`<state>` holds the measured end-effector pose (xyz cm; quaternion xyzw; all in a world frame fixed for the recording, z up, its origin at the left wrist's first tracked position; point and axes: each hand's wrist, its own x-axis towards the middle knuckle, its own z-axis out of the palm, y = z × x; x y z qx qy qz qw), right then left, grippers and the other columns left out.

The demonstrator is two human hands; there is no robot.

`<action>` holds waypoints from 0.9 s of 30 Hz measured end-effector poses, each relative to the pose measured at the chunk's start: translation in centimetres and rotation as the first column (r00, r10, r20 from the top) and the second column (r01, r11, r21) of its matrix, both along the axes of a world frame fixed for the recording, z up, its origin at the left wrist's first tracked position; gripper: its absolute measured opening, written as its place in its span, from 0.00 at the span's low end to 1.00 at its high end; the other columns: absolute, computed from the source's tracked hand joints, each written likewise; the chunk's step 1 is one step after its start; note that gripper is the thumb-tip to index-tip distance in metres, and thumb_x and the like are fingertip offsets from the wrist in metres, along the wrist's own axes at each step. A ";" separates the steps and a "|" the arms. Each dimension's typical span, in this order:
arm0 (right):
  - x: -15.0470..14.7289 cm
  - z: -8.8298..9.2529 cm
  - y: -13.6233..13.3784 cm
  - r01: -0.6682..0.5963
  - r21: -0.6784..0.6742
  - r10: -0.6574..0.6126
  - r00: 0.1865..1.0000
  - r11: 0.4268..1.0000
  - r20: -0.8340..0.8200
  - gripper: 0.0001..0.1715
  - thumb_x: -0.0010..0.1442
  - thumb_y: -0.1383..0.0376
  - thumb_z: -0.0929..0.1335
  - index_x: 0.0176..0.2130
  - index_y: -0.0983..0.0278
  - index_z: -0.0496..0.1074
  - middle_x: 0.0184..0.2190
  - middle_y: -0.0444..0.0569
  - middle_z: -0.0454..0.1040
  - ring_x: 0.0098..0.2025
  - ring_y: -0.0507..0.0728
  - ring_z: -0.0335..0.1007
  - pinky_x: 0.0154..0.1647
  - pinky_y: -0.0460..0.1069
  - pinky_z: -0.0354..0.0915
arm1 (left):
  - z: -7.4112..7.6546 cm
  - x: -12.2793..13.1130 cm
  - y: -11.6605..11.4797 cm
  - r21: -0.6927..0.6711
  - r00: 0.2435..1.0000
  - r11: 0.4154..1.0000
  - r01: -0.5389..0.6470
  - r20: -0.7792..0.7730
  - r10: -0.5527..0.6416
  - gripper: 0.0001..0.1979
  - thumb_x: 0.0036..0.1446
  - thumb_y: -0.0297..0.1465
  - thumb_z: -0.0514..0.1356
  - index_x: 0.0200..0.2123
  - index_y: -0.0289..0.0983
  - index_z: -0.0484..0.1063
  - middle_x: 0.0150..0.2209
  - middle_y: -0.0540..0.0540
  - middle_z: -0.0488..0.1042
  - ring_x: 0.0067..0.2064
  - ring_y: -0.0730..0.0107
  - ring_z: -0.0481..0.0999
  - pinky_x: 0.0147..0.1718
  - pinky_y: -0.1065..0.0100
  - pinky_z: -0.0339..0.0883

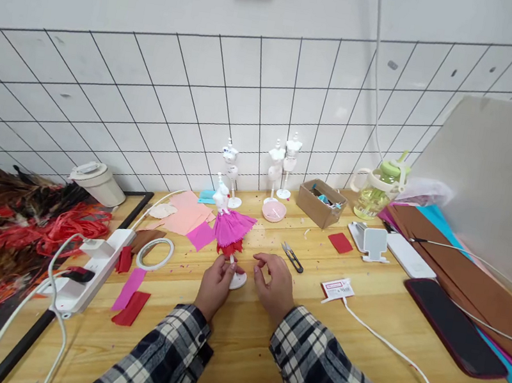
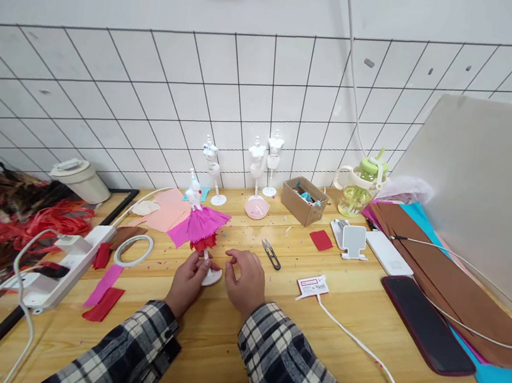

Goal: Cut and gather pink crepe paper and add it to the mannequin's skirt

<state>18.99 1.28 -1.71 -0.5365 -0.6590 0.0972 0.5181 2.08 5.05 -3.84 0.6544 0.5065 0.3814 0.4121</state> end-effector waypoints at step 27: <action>0.0 -0.7 0.1 0.134 0.064 -0.128 0.988 0.989 -0.080 0.33 0.62 0.65 0.62 0.64 0.62 0.52 0.59 0.58 0.64 0.59 0.63 0.61 0.58 0.64 0.60 | 0.3 0.9 1.7 0.152 0.902 0.971 -0.183 -0.368 0.227 0.16 0.56 0.43 0.60 0.34 0.36 0.78 0.31 0.42 0.80 0.33 0.61 0.77 0.31 0.67 0.64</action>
